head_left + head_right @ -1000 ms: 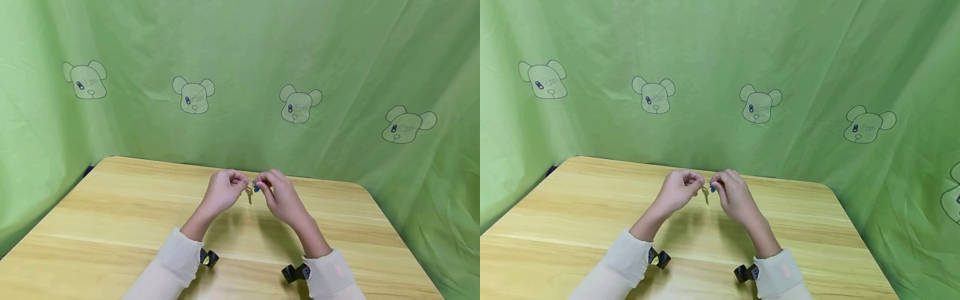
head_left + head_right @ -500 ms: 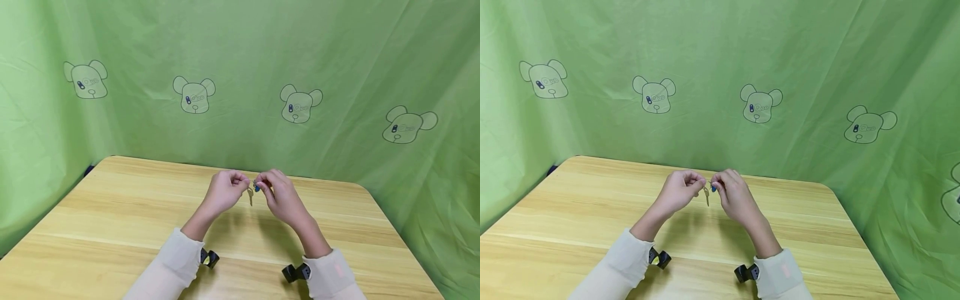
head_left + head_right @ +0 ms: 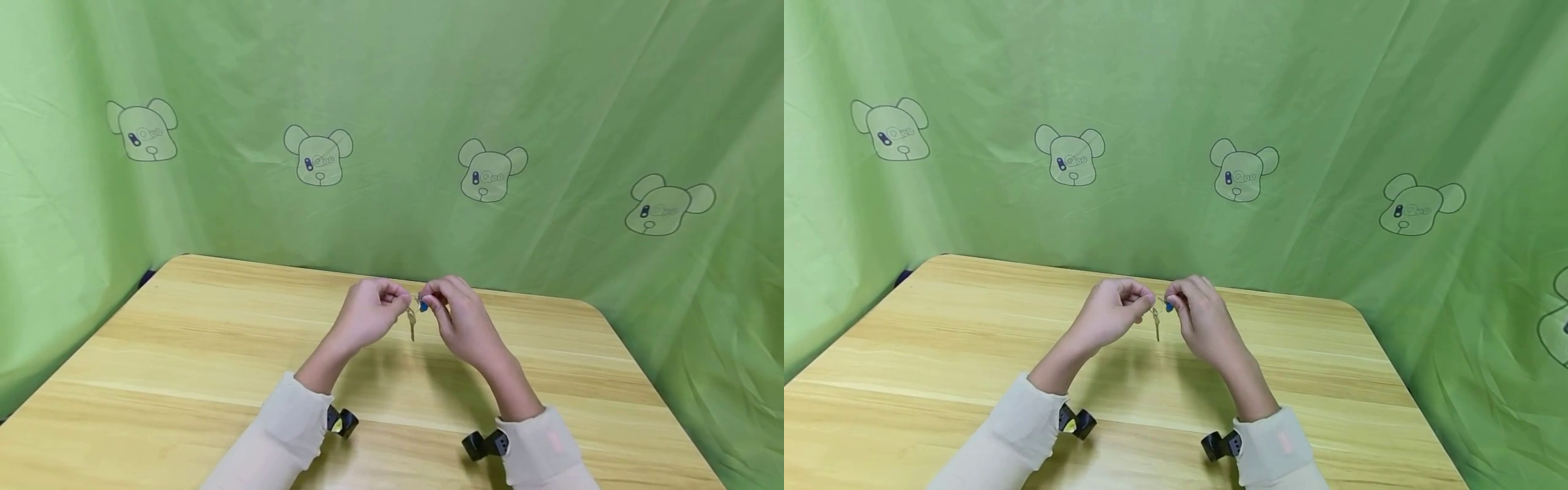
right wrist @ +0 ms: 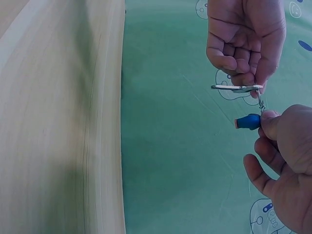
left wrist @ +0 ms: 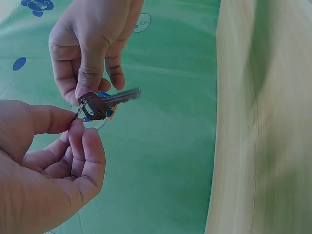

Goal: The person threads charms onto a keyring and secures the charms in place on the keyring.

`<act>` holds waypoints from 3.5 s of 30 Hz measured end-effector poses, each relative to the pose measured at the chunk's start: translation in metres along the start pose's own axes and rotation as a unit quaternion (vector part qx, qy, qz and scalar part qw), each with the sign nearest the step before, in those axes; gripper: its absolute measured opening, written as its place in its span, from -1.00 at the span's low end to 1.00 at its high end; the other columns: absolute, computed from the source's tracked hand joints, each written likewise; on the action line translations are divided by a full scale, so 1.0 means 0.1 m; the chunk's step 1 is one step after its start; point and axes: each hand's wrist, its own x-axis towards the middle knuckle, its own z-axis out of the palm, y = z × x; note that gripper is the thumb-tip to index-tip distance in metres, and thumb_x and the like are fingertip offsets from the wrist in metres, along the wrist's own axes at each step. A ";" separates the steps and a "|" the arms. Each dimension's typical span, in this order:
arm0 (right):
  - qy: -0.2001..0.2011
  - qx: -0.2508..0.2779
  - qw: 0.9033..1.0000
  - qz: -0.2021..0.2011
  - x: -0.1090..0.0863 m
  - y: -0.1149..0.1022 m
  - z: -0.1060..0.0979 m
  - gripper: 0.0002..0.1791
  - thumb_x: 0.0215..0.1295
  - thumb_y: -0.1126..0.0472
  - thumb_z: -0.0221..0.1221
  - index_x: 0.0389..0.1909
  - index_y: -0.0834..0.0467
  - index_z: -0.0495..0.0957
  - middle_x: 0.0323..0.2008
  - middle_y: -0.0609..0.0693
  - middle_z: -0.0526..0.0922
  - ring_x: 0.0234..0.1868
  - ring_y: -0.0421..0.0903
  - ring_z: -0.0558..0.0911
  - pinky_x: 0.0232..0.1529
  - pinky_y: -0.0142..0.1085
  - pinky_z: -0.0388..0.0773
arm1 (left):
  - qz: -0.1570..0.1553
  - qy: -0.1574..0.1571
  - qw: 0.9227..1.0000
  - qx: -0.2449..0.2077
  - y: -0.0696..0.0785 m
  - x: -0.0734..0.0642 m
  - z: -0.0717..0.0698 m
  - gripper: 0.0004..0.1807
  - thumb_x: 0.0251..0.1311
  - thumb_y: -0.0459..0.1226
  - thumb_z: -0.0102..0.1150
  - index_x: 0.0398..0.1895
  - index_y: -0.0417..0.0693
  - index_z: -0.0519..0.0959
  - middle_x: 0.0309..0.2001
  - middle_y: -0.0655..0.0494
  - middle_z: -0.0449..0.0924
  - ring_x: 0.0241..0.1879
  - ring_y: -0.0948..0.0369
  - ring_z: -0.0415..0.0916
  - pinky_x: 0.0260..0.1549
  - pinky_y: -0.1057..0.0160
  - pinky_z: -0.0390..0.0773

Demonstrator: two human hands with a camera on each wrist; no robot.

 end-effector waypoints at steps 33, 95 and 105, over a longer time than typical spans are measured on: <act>0.037 -0.036 0.998 -0.043 0.00 -0.05 0.18 -0.97 0.42 0.42 0.13 -0.21 0.29 0.54 -0.33 0.06 0.54 -0.25 -0.02 0.50 -0.21 -0.20 0.53 | -0.021 -0.001 0.999 -0.049 -0.02 0.02 0.05 -0.91 0.32 -0.33 0.34 -0.23 -0.20 0.68 -0.38 0.04 0.70 -0.38 0.12 0.67 -0.39 0.28 0.67; -0.078 0.113 0.990 0.041 0.01 -0.13 -0.07 -0.93 0.49 0.38 0.12 -0.21 0.16 0.54 -0.29 -0.06 0.56 -0.25 -0.16 0.56 -0.19 -0.26 0.62 | 0.434 0.097 0.874 0.194 -0.16 0.12 -0.06 -0.91 0.34 -0.50 0.22 -0.16 -0.24 0.63 -0.20 0.01 0.70 -0.18 0.13 0.59 -0.11 0.36 0.58; -0.102 0.118 0.987 0.047 0.01 -0.14 -0.14 -0.90 0.50 0.37 0.09 -0.18 0.15 0.55 -0.27 -0.08 0.58 -0.24 -0.16 0.55 -0.19 -0.22 0.61 | 0.451 0.091 0.862 0.212 -0.17 0.13 -0.10 -0.95 0.40 -0.46 0.17 -0.17 -0.26 0.61 -0.22 0.01 0.66 -0.19 0.12 0.56 -0.13 0.33 0.58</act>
